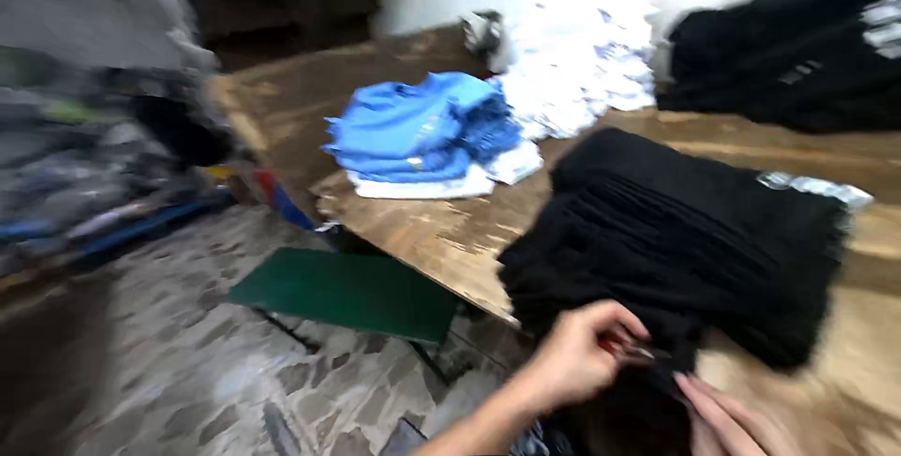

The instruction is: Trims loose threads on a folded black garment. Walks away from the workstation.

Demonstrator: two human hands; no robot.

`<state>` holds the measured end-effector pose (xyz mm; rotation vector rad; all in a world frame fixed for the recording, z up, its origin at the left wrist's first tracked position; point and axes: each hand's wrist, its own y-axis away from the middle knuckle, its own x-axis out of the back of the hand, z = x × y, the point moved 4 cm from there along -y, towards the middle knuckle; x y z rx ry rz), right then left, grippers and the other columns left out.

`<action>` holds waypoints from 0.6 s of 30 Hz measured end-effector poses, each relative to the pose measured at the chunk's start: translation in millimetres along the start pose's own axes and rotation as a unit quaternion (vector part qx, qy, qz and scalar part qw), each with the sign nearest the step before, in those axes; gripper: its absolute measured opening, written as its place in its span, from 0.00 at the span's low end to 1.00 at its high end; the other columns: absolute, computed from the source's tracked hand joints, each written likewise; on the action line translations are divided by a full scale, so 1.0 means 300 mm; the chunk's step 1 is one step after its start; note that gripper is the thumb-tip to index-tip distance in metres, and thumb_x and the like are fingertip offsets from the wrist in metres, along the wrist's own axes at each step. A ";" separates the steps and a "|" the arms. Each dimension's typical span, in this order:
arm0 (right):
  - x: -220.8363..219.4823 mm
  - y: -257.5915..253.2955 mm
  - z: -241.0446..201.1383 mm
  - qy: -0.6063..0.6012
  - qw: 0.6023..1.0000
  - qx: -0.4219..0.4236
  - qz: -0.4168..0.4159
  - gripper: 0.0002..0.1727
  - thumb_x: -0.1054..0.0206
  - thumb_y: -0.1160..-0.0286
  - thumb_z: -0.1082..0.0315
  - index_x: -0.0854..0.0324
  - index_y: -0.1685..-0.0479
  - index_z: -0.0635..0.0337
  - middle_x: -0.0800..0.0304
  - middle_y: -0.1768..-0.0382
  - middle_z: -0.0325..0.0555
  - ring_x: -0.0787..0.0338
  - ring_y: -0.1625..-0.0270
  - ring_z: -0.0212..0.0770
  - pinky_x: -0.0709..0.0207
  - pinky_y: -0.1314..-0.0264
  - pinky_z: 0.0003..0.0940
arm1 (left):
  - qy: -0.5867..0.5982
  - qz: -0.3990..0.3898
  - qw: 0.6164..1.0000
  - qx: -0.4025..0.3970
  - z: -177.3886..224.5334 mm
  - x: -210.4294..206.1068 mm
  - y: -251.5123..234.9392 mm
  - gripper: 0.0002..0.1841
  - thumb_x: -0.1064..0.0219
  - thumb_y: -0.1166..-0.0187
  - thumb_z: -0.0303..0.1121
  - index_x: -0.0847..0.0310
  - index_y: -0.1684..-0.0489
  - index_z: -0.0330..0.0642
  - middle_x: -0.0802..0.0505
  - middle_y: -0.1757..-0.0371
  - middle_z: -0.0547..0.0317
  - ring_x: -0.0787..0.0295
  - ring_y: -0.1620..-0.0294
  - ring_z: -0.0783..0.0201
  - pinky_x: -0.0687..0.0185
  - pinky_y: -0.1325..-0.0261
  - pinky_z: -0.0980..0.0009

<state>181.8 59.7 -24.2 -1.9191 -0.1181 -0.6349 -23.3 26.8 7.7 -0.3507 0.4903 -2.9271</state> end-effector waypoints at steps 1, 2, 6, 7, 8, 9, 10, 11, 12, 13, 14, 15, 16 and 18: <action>0.020 0.011 0.004 0.004 1.000 0.007 0.008 0.12 0.33 0.20 0.69 0.05 0.48 0.51 0.03 0.52 0.42 0.09 0.50 0.36 0.20 0.40 0.30 | -0.016 0.011 1.000 0.015 0.000 -0.002 0.016 0.10 0.26 0.26 0.23 0.13 0.49 0.35 0.06 0.58 0.58 0.08 0.58 0.72 0.10 0.50 0.72; 0.039 0.022 0.004 0.007 1.000 0.017 0.022 0.11 0.34 0.19 0.69 0.05 0.49 0.51 0.02 0.52 0.41 0.09 0.51 0.35 0.19 0.41 0.29 | -0.049 0.031 0.998 0.029 -0.001 -0.005 0.040 0.10 0.27 0.27 0.25 0.12 0.50 0.39 0.05 0.57 0.62 0.08 0.57 0.73 0.10 0.50 0.73; 0.083 0.076 -0.027 -0.047 0.998 -0.021 0.046 0.08 0.31 0.23 0.72 0.05 0.57 0.54 0.01 0.57 0.42 0.06 0.53 0.35 0.14 0.44 0.32 | -0.247 0.097 0.963 -0.055 0.005 -0.015 0.155 0.17 0.23 0.28 0.44 0.09 0.42 0.54 0.07 0.48 0.70 0.10 0.48 0.73 0.10 0.45 0.68; 0.085 0.084 -0.034 -0.069 0.995 -0.046 0.052 0.07 0.29 0.24 0.73 0.05 0.59 0.54 0.02 0.58 0.41 0.05 0.54 0.35 0.12 0.45 0.32 | -0.275 0.105 0.950 -0.107 0.005 -0.020 0.178 0.14 0.24 0.26 0.46 0.06 0.46 0.54 0.06 0.51 0.70 0.11 0.50 0.72 0.13 0.46 0.67; 0.086 0.092 -0.043 -0.085 0.992 -0.066 0.061 0.06 0.27 0.25 0.73 0.05 0.60 0.54 0.02 0.59 0.40 0.05 0.54 0.35 0.11 0.46 0.32 | -0.303 0.111 0.933 -0.156 0.007 -0.028 0.197 0.10 0.25 0.24 0.44 0.05 0.51 0.55 0.05 0.54 0.70 0.12 0.53 0.70 0.18 0.49 0.66; 0.088 0.097 -0.052 -0.095 0.990 -0.079 0.071 0.05 0.26 0.27 0.74 0.05 0.62 0.54 0.02 0.60 0.41 0.05 0.55 0.35 0.10 0.47 0.31 | -0.332 0.119 0.914 -0.201 0.011 -0.038 0.213 0.08 0.26 0.23 0.42 0.05 0.54 0.56 0.06 0.57 0.68 0.15 0.57 0.68 0.23 0.51 0.64; 0.091 0.098 -0.060 -0.100 0.988 -0.085 0.076 0.04 0.24 0.28 0.73 0.05 0.62 0.54 0.02 0.61 0.41 0.05 0.55 0.35 0.10 0.47 0.31 | -0.360 0.125 0.894 -0.236 0.018 -0.049 0.223 0.06 0.26 0.22 0.40 0.06 0.53 0.56 0.06 0.58 0.67 0.16 0.58 0.66 0.26 0.51 0.62; 0.093 0.097 -0.067 -0.101 0.988 -0.086 0.078 0.04 0.24 0.28 0.73 0.04 0.62 0.54 0.02 0.61 0.41 0.05 0.55 0.35 0.10 0.47 0.31 | -0.383 0.129 0.876 -0.264 0.025 -0.063 0.229 0.07 0.27 0.22 0.38 0.07 0.51 0.56 0.06 0.58 0.65 0.16 0.58 0.64 0.28 0.48 0.60; 0.093 0.097 -0.074 -0.102 0.988 -0.085 0.078 0.04 0.23 0.29 0.73 0.04 0.62 0.54 0.02 0.61 0.41 0.05 0.55 0.35 0.11 0.47 0.30 | -0.404 0.128 0.860 -0.285 0.031 -0.077 0.231 0.10 0.27 0.22 0.37 0.08 0.46 0.56 0.06 0.55 0.64 0.16 0.56 0.62 0.29 0.45 0.58; 0.091 0.098 -0.080 -0.102 0.988 -0.083 0.078 0.04 0.23 0.29 0.73 0.04 0.62 0.55 0.02 0.61 0.41 0.05 0.55 0.35 0.11 0.48 0.30 | -0.419 0.122 0.847 -0.304 0.033 -0.094 0.228 0.11 0.27 0.21 0.35 0.09 0.43 0.55 0.07 0.54 0.62 0.17 0.56 0.61 0.30 0.43 0.58; 0.088 0.100 -0.084 -0.101 0.988 -0.083 0.078 0.04 0.23 0.29 0.73 0.04 0.62 0.55 0.02 0.60 0.41 0.05 0.56 0.34 0.12 0.48 0.30 | -0.429 0.112 0.838 -0.318 0.032 -0.110 0.222 0.13 0.28 0.21 0.34 0.10 0.41 0.54 0.08 0.53 0.61 0.18 0.56 0.60 0.31 0.43 0.58; 0.085 0.101 -0.087 -0.101 0.988 -0.084 0.080 0.04 0.23 0.30 0.73 0.04 0.62 0.55 0.02 0.61 0.41 0.05 0.56 0.34 0.11 0.48 0.30 | -0.436 0.100 0.832 -0.327 0.028 -0.123 0.213 0.13 0.29 0.21 0.32 0.10 0.41 0.53 0.08 0.52 0.60 0.18 0.57 0.60 0.30 0.45 0.58; 0.083 0.100 -0.087 -0.100 0.988 -0.085 0.083 0.04 0.22 0.30 0.73 0.04 0.62 0.55 0.02 0.61 0.41 0.05 0.56 0.34 0.11 0.48 0.30 | -0.442 0.090 0.830 -0.329 0.022 -0.130 0.201 0.13 0.29 0.22 0.31 0.10 0.42 0.52 0.07 0.53 0.59 0.18 0.58 0.59 0.29 0.48 0.59; 0.083 0.098 -0.083 -0.108 0.986 -0.087 0.090 0.04 0.22 0.31 0.74 0.04 0.62 0.55 0.02 0.61 0.41 0.05 0.56 0.35 0.11 0.48 0.30 | -0.452 0.091 0.827 -0.321 0.011 -0.126 0.189 0.12 0.31 0.22 0.31 0.08 0.45 0.51 0.07 0.54 0.59 0.18 0.60 0.59 0.29 0.51 0.60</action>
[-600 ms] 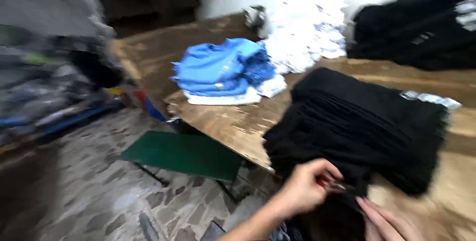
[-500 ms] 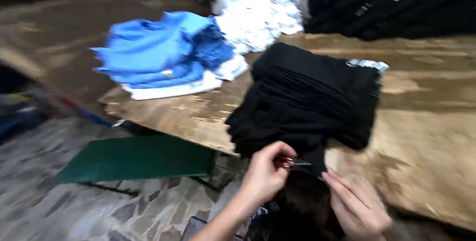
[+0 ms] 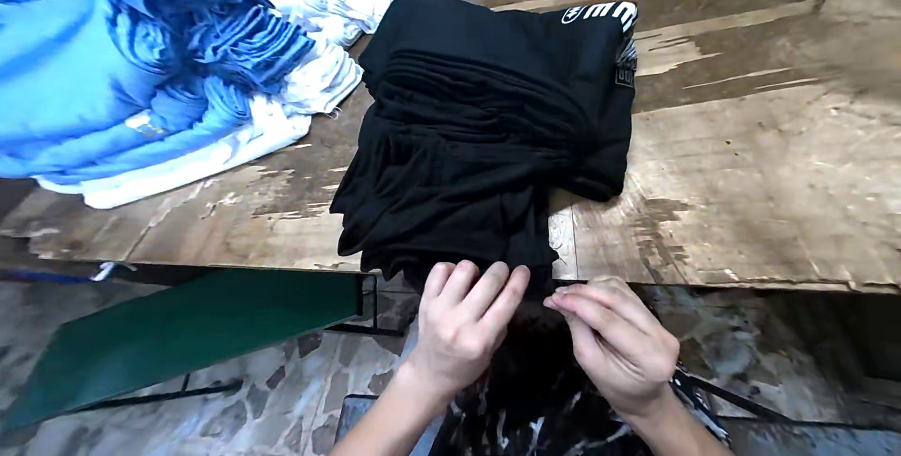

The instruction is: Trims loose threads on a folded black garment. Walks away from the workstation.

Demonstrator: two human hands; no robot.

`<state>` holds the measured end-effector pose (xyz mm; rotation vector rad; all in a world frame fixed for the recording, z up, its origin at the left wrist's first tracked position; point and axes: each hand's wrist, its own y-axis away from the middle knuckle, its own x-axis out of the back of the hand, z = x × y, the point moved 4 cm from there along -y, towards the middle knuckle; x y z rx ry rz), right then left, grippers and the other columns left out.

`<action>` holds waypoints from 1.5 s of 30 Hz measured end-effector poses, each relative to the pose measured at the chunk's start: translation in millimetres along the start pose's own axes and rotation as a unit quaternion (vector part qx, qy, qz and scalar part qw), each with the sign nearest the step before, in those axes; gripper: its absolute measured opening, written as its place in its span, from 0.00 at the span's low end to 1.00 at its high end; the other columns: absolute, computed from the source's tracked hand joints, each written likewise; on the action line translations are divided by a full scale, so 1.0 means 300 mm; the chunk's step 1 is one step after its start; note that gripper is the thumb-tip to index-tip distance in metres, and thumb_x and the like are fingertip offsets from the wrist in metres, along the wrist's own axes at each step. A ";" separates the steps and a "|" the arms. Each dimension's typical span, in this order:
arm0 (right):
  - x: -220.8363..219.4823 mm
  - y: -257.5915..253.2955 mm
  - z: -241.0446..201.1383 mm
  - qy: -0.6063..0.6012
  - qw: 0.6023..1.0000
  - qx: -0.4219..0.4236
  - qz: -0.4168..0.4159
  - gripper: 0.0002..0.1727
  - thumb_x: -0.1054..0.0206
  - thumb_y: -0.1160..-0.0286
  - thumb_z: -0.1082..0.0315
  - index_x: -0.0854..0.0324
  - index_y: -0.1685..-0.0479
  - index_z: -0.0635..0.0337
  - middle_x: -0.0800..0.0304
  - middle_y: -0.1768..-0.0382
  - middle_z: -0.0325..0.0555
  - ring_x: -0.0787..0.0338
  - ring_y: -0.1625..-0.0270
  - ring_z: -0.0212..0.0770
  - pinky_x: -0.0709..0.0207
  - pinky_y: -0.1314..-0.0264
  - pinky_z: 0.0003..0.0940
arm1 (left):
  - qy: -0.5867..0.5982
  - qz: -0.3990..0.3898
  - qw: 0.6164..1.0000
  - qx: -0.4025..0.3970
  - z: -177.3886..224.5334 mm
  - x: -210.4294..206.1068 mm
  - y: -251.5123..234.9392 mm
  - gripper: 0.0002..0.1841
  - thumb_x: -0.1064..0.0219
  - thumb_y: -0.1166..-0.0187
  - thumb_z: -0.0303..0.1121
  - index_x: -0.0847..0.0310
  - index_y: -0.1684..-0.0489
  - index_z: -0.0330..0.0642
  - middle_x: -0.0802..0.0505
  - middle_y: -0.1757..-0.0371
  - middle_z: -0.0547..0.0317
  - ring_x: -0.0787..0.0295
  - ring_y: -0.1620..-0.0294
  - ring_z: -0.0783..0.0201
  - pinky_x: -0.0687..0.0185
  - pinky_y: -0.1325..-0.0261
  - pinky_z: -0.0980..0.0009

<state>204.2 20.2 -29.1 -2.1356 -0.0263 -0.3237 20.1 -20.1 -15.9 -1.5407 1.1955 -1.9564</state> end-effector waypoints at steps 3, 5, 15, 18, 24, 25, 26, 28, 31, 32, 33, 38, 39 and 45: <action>0.010 0.002 0.008 -0.012 1.000 -0.010 0.011 0.04 0.21 0.32 0.74 0.04 0.63 0.55 0.02 0.61 0.41 0.04 0.55 0.35 0.10 0.48 0.31 | -0.022 0.028 0.999 0.022 -0.006 0.021 0.019 0.10 0.30 0.22 0.31 0.09 0.47 0.51 0.07 0.55 0.59 0.18 0.59 0.59 0.30 0.47 0.58; 0.013 0.004 0.009 -0.024 0.999 -0.015 0.015 0.04 0.21 0.33 0.75 0.04 0.64 0.56 0.01 0.61 0.41 0.04 0.55 0.35 0.09 0.48 0.30 | -0.029 0.032 0.999 0.010 0.014 0.014 0.018 0.13 0.29 0.22 0.32 0.10 0.42 0.51 0.08 0.53 0.58 0.19 0.57 0.58 0.32 0.45 0.57; 0.071 0.024 0.032 0.219 0.972 -0.044 -0.073 0.16 0.27 0.32 0.41 0.05 0.73 0.39 0.08 0.70 0.28 0.14 0.50 0.37 0.39 0.26 0.54 | 0.007 0.035 0.996 0.079 -0.046 0.080 0.031 0.13 0.24 0.24 0.39 0.09 0.43 0.57 0.08 0.52 0.61 0.16 0.54 0.60 0.27 0.44 0.57; 0.054 0.012 0.006 0.246 0.968 -0.047 -0.014 0.18 0.25 0.36 0.37 0.07 0.75 0.38 0.11 0.66 0.31 0.18 0.43 0.41 0.43 0.24 0.55 | 0.003 0.030 0.995 0.095 -0.079 0.084 0.080 0.14 0.24 0.25 0.41 0.09 0.42 0.56 0.08 0.53 0.59 0.16 0.53 0.59 0.28 0.44 0.57; -0.086 -0.002 -0.013 0.253 0.965 -0.065 0.016 0.05 0.20 0.38 0.54 0.04 0.76 0.38 0.10 0.61 0.33 0.18 0.41 0.42 0.44 0.26 0.58 | -0.029 0.062 0.997 0.036 -0.029 0.047 0.083 0.11 0.24 0.25 0.35 0.07 0.46 0.55 0.06 0.56 0.60 0.18 0.58 0.59 0.31 0.47 0.58; -0.081 0.001 -0.019 0.247 0.967 -0.061 0.021 0.04 0.20 0.38 0.56 0.04 0.76 0.38 0.10 0.62 0.32 0.18 0.42 0.41 0.44 0.26 0.57 | -0.038 0.068 0.997 0.022 -0.025 0.046 0.081 0.11 0.24 0.25 0.35 0.07 0.46 0.55 0.07 0.56 0.61 0.19 0.58 0.60 0.32 0.46 0.59; -0.074 0.006 -0.023 0.239 0.969 -0.057 0.025 0.03 0.19 0.38 0.57 0.04 0.75 0.38 0.10 0.63 0.31 0.18 0.42 0.39 0.44 0.27 0.56 | -0.046 0.072 0.996 0.009 -0.021 0.043 0.080 0.11 0.25 0.25 0.34 0.08 0.46 0.54 0.08 0.57 0.61 0.20 0.57 0.60 0.34 0.44 0.59; -0.060 0.018 -0.029 0.223 0.973 -0.050 0.032 0.03 0.18 0.39 0.58 0.04 0.76 0.39 0.11 0.63 0.30 0.19 0.42 0.38 0.44 0.27 0.54 | -0.050 0.068 0.996 -0.013 -0.011 0.025 0.075 0.12 0.27 0.23 0.34 0.11 0.43 0.54 0.10 0.54 0.61 0.21 0.54 0.59 0.36 0.39 0.59; -0.057 0.024 -0.030 0.195 0.979 -0.040 0.032 0.03 0.17 0.40 0.59 0.05 0.76 0.41 0.11 0.63 0.30 0.20 0.41 0.38 0.43 0.26 0.53 | -0.036 0.064 0.997 -0.040 -0.007 -0.016 0.066 0.12 0.30 0.22 0.31 0.10 0.44 0.53 0.09 0.51 0.60 0.22 0.51 0.58 0.37 0.37 0.58; -0.056 0.024 -0.030 0.186 0.982 -0.038 0.021 0.03 0.18 0.40 0.59 0.05 0.76 0.41 0.11 0.62 0.30 0.20 0.40 0.38 0.44 0.26 0.53 | -0.028 0.068 0.996 -0.045 -0.010 -0.019 0.064 0.12 0.29 0.23 0.30 0.09 0.45 0.52 0.09 0.51 0.60 0.21 0.51 0.58 0.36 0.38 0.58; -0.052 0.024 -0.029 0.182 0.983 -0.036 0.010 0.04 0.18 0.40 0.58 0.05 0.76 0.40 0.11 0.62 0.30 0.19 0.40 0.38 0.44 0.25 0.54 | -0.024 0.071 0.996 -0.045 -0.014 -0.013 0.061 0.12 0.29 0.23 0.31 0.09 0.45 0.52 0.08 0.51 0.60 0.21 0.51 0.58 0.37 0.38 0.58; -0.046 0.027 0.027 0.236 0.971 -0.023 -0.027 0.06 0.22 0.33 0.52 0.03 0.63 0.37 0.10 0.53 0.35 0.20 0.37 0.43 0.44 0.25 0.57 | -0.044 0.044 0.998 0.031 -0.077 0.009 0.080 0.16 0.30 0.24 0.37 0.13 0.38 0.53 0.17 0.60 0.55 0.22 0.58 0.54 0.31 0.45 0.54; -0.046 0.033 0.042 0.223 0.974 -0.007 -0.031 0.04 0.22 0.31 0.55 0.03 0.63 0.37 0.09 0.54 0.35 0.19 0.37 0.42 0.43 0.24 0.57 | -0.041 0.046 0.998 0.026 -0.089 0.017 0.097 0.14 0.31 0.25 0.35 0.10 0.42 0.50 0.15 0.65 0.54 0.21 0.62 0.54 0.29 0.48 0.54; 0.052 0.097 0.067 0.133 0.981 0.112 -0.088 0.04 0.27 0.21 0.56 0.10 0.56 0.41 0.12 0.55 0.30 0.19 0.42 0.32 0.40 0.23 0.40 | 0.065 -0.025 0.996 -0.063 0.004 0.115 0.204 0.11 0.35 0.15 0.42 0.16 0.46 0.49 0.19 0.72 0.61 0.25 0.69 0.60 0.28 0.51 0.65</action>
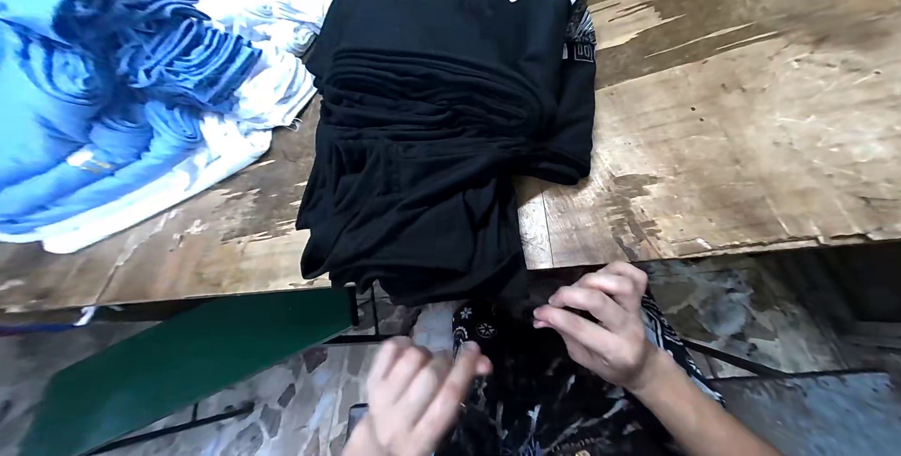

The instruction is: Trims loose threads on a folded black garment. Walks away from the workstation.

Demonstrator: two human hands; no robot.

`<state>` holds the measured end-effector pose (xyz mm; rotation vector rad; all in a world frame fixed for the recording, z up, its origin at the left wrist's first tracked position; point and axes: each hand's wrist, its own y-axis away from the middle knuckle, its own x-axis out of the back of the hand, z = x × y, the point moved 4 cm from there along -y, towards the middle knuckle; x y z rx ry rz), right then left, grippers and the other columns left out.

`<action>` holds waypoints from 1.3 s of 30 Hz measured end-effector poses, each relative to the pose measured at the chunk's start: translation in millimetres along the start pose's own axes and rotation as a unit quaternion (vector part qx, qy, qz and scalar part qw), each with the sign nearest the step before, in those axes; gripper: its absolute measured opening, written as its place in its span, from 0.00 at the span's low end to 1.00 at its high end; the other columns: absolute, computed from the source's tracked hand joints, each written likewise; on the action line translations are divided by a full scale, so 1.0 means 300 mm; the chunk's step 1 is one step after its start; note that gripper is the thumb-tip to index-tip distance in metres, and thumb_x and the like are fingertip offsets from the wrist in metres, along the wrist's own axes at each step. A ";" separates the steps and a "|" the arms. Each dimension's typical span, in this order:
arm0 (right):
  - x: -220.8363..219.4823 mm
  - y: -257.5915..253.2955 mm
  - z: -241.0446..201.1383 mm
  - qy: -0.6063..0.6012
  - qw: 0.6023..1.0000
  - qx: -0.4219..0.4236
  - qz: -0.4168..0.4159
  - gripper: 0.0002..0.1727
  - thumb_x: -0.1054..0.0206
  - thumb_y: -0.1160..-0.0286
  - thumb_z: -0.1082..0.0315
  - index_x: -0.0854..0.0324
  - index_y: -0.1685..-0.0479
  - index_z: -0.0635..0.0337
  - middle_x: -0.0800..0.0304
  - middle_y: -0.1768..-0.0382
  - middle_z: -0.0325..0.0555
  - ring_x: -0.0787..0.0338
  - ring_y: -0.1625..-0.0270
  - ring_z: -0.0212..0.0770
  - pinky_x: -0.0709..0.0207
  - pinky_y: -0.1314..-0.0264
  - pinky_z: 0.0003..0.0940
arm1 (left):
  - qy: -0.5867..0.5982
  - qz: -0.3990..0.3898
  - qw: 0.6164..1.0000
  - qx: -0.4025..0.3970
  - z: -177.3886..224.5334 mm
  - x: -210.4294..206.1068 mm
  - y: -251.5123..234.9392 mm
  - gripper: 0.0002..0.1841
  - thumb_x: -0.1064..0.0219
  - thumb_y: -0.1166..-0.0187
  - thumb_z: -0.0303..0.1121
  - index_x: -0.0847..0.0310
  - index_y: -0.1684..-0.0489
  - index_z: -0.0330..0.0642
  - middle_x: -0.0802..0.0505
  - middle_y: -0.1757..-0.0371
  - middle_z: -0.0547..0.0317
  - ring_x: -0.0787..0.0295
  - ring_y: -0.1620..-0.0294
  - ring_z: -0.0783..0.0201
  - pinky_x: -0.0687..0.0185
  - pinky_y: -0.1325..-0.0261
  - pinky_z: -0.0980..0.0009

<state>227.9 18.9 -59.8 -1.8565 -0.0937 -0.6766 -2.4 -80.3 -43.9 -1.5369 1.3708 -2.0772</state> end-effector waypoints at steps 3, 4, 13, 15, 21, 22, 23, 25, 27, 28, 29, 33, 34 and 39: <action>0.011 0.051 0.039 -0.007 0.999 0.009 -0.044 0.04 0.28 0.20 0.57 0.09 0.57 0.42 0.11 0.56 0.31 0.19 0.43 0.35 0.38 0.23 0.41 | 0.097 -0.112 0.988 -0.034 0.054 -0.074 0.010 0.23 0.43 0.12 0.55 0.17 0.68 0.47 0.21 0.80 0.62 0.22 0.74 0.60 0.25 0.61 0.64; 0.014 0.056 0.046 -0.011 0.999 0.007 -0.048 0.04 0.28 0.20 0.57 0.09 0.57 0.42 0.12 0.56 0.31 0.19 0.43 0.35 0.38 0.24 0.41 | 0.106 -0.104 0.989 -0.020 0.058 -0.084 -0.002 0.24 0.41 0.13 0.56 0.15 0.68 0.46 0.21 0.81 0.62 0.23 0.75 0.60 0.25 0.63 0.65; 0.027 0.005 0.017 -0.046 0.997 -0.067 0.004 0.26 0.42 0.13 0.51 0.20 0.84 0.51 0.07 0.69 0.39 0.10 0.57 0.38 0.19 0.44 0.37 | 0.087 -0.070 0.989 0.101 -0.183 -0.079 -0.315 0.15 0.37 0.27 0.28 0.05 0.49 0.49 0.16 0.70 0.61 0.18 0.67 0.63 0.20 0.62 0.63; 0.020 0.004 0.008 -0.072 0.980 -0.183 0.001 0.24 0.43 0.12 0.54 0.13 0.75 0.56 0.08 0.73 0.37 0.11 0.64 0.31 0.17 0.56 0.29 | 0.045 -0.035 0.991 0.121 -0.269 0.000 -0.321 0.10 0.34 0.26 0.30 0.04 0.59 0.49 0.18 0.72 0.60 0.23 0.70 0.63 0.26 0.66 0.64; -0.067 -0.012 -0.030 -0.105 0.946 -0.305 -0.003 0.16 0.26 0.24 0.54 0.05 0.54 0.58 0.25 0.87 0.28 0.32 0.84 0.22 0.33 0.80 0.20 | -0.092 -0.088 0.953 0.276 -0.298 -0.007 -0.330 0.14 0.31 0.31 0.48 0.09 0.65 0.48 0.13 0.70 0.60 0.15 0.69 0.60 0.21 0.69 0.56; -0.075 -0.012 -0.029 -0.124 0.941 -0.313 0.021 0.12 0.27 0.24 0.60 0.05 0.58 0.59 0.23 0.86 0.27 0.31 0.84 0.20 0.33 0.80 0.18 | -0.105 -0.094 0.952 0.272 -0.269 -0.024 -0.335 0.12 0.29 0.32 0.42 0.12 0.62 0.43 0.13 0.68 0.54 0.14 0.66 0.52 0.20 0.66 0.50; -0.076 -0.010 -0.027 -0.143 0.935 -0.321 0.044 0.10 0.29 0.23 0.63 0.06 0.61 0.60 0.23 0.86 0.27 0.30 0.84 0.19 0.34 0.80 0.16 | -0.111 -0.090 0.955 0.258 -0.244 -0.039 -0.335 0.10 0.29 0.31 0.33 0.13 0.57 0.39 0.14 0.66 0.48 0.13 0.63 0.46 0.19 0.62 0.45; -0.066 -0.010 -0.024 -0.158 0.928 -0.329 0.071 0.09 0.30 0.22 0.66 0.08 0.63 0.62 0.23 0.86 0.27 0.31 0.84 0.17 0.36 0.82 0.14 | -0.080 -0.066 0.974 0.202 -0.195 -0.066 -0.313 0.13 0.33 0.29 0.25 0.11 0.48 0.38 0.13 0.63 0.45 0.13 0.61 0.43 0.18 0.57 0.45; -0.058 -0.014 -0.020 -0.149 0.930 -0.325 0.084 0.08 0.30 0.24 0.67 0.08 0.63 0.63 0.24 0.86 0.27 0.31 0.84 0.17 0.37 0.82 0.13 | -0.016 -0.086 0.982 0.165 -0.121 -0.085 -0.295 0.19 0.32 0.24 0.35 0.12 0.35 0.48 0.11 0.56 0.52 0.14 0.55 0.51 0.18 0.52 0.50; -0.055 -0.016 -0.019 -0.142 0.932 -0.322 0.090 0.08 0.29 0.24 0.67 0.08 0.63 0.63 0.24 0.86 0.27 0.31 0.83 0.17 0.37 0.82 0.13 | -0.001 -0.097 0.983 0.156 -0.078 -0.088 -0.287 0.19 0.30 0.21 0.42 0.12 0.33 0.52 0.10 0.53 0.56 0.15 0.54 0.54 0.20 0.52 0.53; -0.055 -0.018 -0.019 -0.138 0.933 -0.317 0.097 0.08 0.29 0.25 0.67 0.08 0.63 0.63 0.23 0.85 0.28 0.31 0.83 0.17 0.36 0.81 0.14 | 0.000 -0.094 0.985 0.144 -0.041 -0.091 -0.279 0.16 0.30 0.20 0.44 0.09 0.38 0.55 0.09 0.54 0.58 0.15 0.55 0.57 0.23 0.54 0.56; -0.056 -0.026 -0.034 -0.124 0.946 -0.280 0.104 0.08 0.28 0.24 0.67 0.08 0.64 0.63 0.19 0.84 0.30 0.28 0.81 0.19 0.30 0.77 0.15 | -0.052 -0.088 0.989 0.102 0.017 -0.128 -0.253 0.09 0.30 0.19 0.40 0.05 0.51 0.53 0.06 0.58 0.60 0.16 0.62 0.58 0.26 0.59 0.60; -0.054 -0.024 -0.040 -0.111 0.952 -0.268 0.096 0.09 0.28 0.23 0.66 0.07 0.64 0.62 0.19 0.84 0.30 0.27 0.81 0.20 0.29 0.76 0.16 | -0.052 -0.088 0.990 0.099 0.014 -0.138 -0.247 0.09 0.30 0.19 0.39 0.05 0.52 0.52 0.06 0.59 0.60 0.16 0.63 0.58 0.27 0.59 0.61; -0.034 0.019 -0.036 -0.018 0.977 -0.203 0.059 0.10 0.30 0.23 0.61 0.06 0.65 0.54 0.21 0.86 0.30 0.26 0.79 0.26 0.30 0.73 0.24 | -0.017 -0.057 0.994 0.096 0.003 -0.131 -0.206 0.08 0.30 0.19 0.40 0.05 0.51 0.54 0.06 0.59 0.63 0.17 0.64 0.61 0.28 0.59 0.62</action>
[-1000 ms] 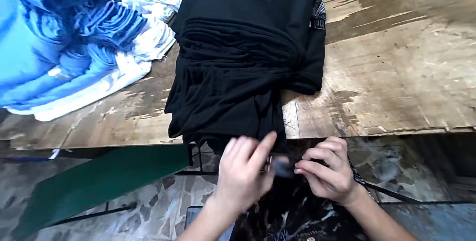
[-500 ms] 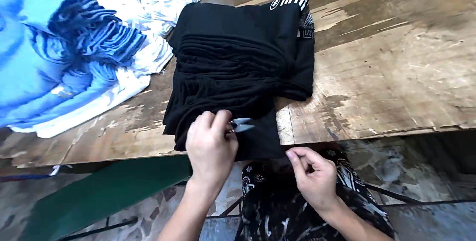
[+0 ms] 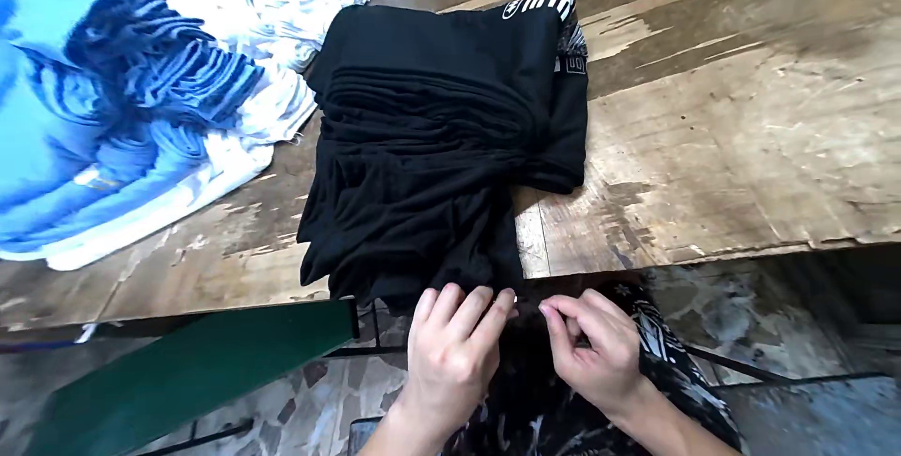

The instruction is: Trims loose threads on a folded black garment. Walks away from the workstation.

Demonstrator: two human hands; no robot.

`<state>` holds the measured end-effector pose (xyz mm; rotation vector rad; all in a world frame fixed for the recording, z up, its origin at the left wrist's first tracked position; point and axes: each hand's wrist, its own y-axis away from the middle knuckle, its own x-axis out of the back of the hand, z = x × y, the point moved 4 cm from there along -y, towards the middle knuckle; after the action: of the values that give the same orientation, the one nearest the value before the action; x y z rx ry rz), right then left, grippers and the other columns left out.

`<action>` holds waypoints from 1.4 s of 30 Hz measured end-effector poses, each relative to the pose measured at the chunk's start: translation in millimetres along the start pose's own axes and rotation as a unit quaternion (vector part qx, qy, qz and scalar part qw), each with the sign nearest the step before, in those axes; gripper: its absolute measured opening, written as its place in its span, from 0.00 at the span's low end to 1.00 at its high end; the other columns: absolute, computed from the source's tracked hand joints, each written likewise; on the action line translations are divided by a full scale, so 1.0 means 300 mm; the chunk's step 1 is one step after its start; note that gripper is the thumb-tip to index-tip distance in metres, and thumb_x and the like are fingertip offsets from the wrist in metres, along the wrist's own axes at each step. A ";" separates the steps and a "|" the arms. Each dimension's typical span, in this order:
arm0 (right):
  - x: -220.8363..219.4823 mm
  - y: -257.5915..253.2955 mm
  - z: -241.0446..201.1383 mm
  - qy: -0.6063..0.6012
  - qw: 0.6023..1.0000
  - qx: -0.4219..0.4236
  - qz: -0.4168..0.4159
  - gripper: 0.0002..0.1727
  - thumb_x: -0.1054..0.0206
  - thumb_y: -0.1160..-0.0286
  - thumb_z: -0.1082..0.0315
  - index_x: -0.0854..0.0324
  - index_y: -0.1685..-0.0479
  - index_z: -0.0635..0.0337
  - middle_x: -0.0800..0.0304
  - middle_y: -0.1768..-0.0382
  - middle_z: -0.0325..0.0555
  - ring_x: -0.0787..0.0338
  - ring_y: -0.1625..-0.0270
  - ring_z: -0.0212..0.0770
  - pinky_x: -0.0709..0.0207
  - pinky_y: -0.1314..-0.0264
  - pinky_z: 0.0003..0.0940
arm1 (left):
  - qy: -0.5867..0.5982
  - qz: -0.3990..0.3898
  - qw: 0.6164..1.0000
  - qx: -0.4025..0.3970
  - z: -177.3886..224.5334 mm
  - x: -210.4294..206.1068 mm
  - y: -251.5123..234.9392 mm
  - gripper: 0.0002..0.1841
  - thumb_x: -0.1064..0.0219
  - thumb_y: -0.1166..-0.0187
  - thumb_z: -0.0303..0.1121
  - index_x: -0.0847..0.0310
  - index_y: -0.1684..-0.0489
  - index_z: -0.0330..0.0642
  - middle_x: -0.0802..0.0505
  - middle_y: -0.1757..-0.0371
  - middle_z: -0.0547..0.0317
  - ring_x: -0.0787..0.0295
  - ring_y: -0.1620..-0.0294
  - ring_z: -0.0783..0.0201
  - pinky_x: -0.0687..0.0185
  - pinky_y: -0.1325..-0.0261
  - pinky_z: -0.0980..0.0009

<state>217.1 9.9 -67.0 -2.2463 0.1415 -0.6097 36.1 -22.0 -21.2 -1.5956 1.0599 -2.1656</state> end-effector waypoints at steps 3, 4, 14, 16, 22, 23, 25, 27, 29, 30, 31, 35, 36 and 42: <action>0.003 0.021 -0.006 0.016 0.999 0.045 -0.017 0.10 0.31 0.21 0.59 0.07 0.64 0.52 0.17 0.83 0.33 0.22 0.76 0.30 0.27 0.69 0.27 | 0.010 -0.002 1.000 0.004 0.002 -0.011 0.019 0.11 0.29 0.19 0.42 0.07 0.46 0.54 0.06 0.56 0.61 0.15 0.61 0.60 0.25 0.56 0.62; 0.000 0.025 -0.008 0.045 0.998 0.047 -0.018 0.11 0.31 0.23 0.58 0.07 0.66 0.51 0.16 0.82 0.33 0.20 0.74 0.32 0.25 0.66 0.29 | 0.012 -0.006 1.000 0.009 -0.003 -0.019 0.025 0.12 0.29 0.19 0.44 0.08 0.45 0.54 0.07 0.56 0.60 0.15 0.60 0.60 0.25 0.56 0.61; -0.114 -0.087 -0.077 -0.014 0.998 0.068 0.006 0.08 0.29 0.29 0.67 0.09 0.54 0.50 0.08 0.54 0.41 0.10 0.47 0.37 0.15 0.42 0.34 | 0.150 0.023 0.986 0.065 -0.126 0.040 0.037 0.07 0.36 0.21 0.32 0.12 0.56 0.52 0.07 0.52 0.65 0.13 0.53 0.69 0.18 0.48 0.68; -0.147 -0.149 -0.084 -0.209 0.978 -0.012 0.016 0.07 0.28 0.28 0.77 0.07 0.56 0.60 0.02 0.55 0.42 0.04 0.51 0.34 0.07 0.47 0.29 | 0.177 0.031 0.977 0.115 -0.154 0.062 -0.008 0.06 0.37 0.21 0.31 0.14 0.57 0.48 0.07 0.60 0.68 0.13 0.61 0.75 0.15 0.55 0.76; -0.160 -0.205 -0.082 -0.232 0.966 -0.040 -0.108 0.26 0.20 0.30 0.60 0.16 0.32 0.55 0.12 0.47 0.39 0.11 0.49 0.32 0.13 0.48 0.29 | 0.264 0.008 0.931 0.252 -0.232 0.038 -0.089 0.11 0.38 0.20 0.27 0.16 0.47 0.52 0.07 0.62 0.73 0.12 0.66 0.77 0.14 0.64 0.79; -0.135 -0.180 -0.086 -0.136 0.986 0.023 -0.094 0.18 0.22 0.28 0.60 0.09 0.39 0.51 0.09 0.49 0.40 0.10 0.49 0.32 0.13 0.44 0.30 | 0.277 -0.002 0.926 0.257 -0.231 0.034 -0.084 0.12 0.37 0.21 0.26 0.16 0.46 0.52 0.07 0.63 0.72 0.11 0.67 0.75 0.14 0.65 0.78; -0.062 -0.117 -0.080 -0.034 0.992 0.116 -0.034 0.09 0.28 0.23 0.67 0.05 0.50 0.47 0.04 0.57 0.37 0.10 0.55 0.32 0.23 0.37 0.37 | 0.302 -0.029 0.920 0.249 -0.216 0.029 -0.055 0.15 0.34 0.26 0.27 0.16 0.43 0.52 0.05 0.62 0.71 0.10 0.66 0.74 0.13 0.64 0.76; -0.001 -0.075 -0.066 -0.015 0.990 0.140 -0.006 0.08 0.31 0.21 0.70 0.07 0.53 0.48 0.05 0.60 0.36 0.11 0.58 0.32 0.28 0.34 0.38 | 0.292 -0.043 0.931 0.214 -0.187 0.032 -0.019 0.19 0.25 0.29 0.38 0.14 0.39 0.51 0.07 0.58 0.71 0.09 0.59 0.73 0.09 0.56 0.74; 0.019 -0.046 -0.057 -0.020 0.992 0.127 -0.011 0.06 0.30 0.22 0.70 0.08 0.55 0.49 0.05 0.61 0.36 0.11 0.58 0.31 0.27 0.35 0.37 | 0.239 -0.016 0.960 0.147 -0.147 0.046 0.011 0.20 0.21 0.29 0.51 0.08 0.43 0.53 0.07 0.52 0.69 0.11 0.49 0.71 0.12 0.44 0.68; 0.020 -0.034 -0.056 -0.023 0.992 0.127 -0.016 0.06 0.30 0.22 0.70 0.09 0.55 0.50 0.05 0.60 0.36 0.11 0.57 0.31 0.26 0.35 0.37 | 0.195 0.014 0.975 0.103 -0.124 0.052 0.021 0.17 0.22 0.28 0.51 0.06 0.47 0.57 0.07 0.53 0.69 0.13 0.50 0.70 0.17 0.44 0.66; 0.019 -0.026 -0.059 -0.025 0.991 0.130 -0.018 0.06 0.29 0.22 0.70 0.09 0.54 0.50 0.05 0.60 0.36 0.11 0.57 0.31 0.26 0.35 0.37 | 0.145 0.044 0.987 0.054 -0.100 0.056 0.026 0.13 0.23 0.26 0.49 0.06 0.48 0.59 0.08 0.55 0.68 0.15 0.51 0.68 0.22 0.44 0.64; 0.004 -0.027 -0.085 -0.035 0.990 0.133 -0.011 0.07 0.28 0.23 0.69 0.09 0.51 0.50 0.05 0.57 0.36 0.11 0.54 0.31 0.27 0.33 0.36 | 0.008 0.091 0.990 -0.108 -0.033 0.033 0.032 0.13 0.29 0.20 0.38 0.12 0.39 0.55 0.08 0.49 0.61 0.18 0.53 0.59 0.30 0.42 0.60; -0.001 -0.028 -0.085 -0.041 0.990 0.131 -0.007 0.07 0.28 0.23 0.69 0.08 0.52 0.50 0.05 0.57 0.37 0.11 0.54 0.31 0.26 0.33 0.36 | 0.000 0.095 0.987 -0.126 -0.031 0.021 0.029 0.13 0.30 0.20 0.36 0.12 0.40 0.52 0.08 0.50 0.59 0.19 0.55 0.59 0.29 0.45 0.61; 0.011 -0.020 -0.030 -0.097 0.981 0.139 -0.097 0.05 0.34 0.16 0.63 0.12 0.57 0.48 0.10 0.63 0.35 0.12 0.57 0.31 0.24 0.35 0.34 | 0.058 0.103 0.993 -0.015 -0.103 0.045 0.012 0.12 0.24 0.23 0.46 0.10 0.46 0.57 0.09 0.55 0.65 0.16 0.54 0.64 0.26 0.43 0.62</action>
<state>215.1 7.1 -56.2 -2.0444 -0.2486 -0.4759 2.5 -20.1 -18.0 -1.3209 1.2370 -2.1324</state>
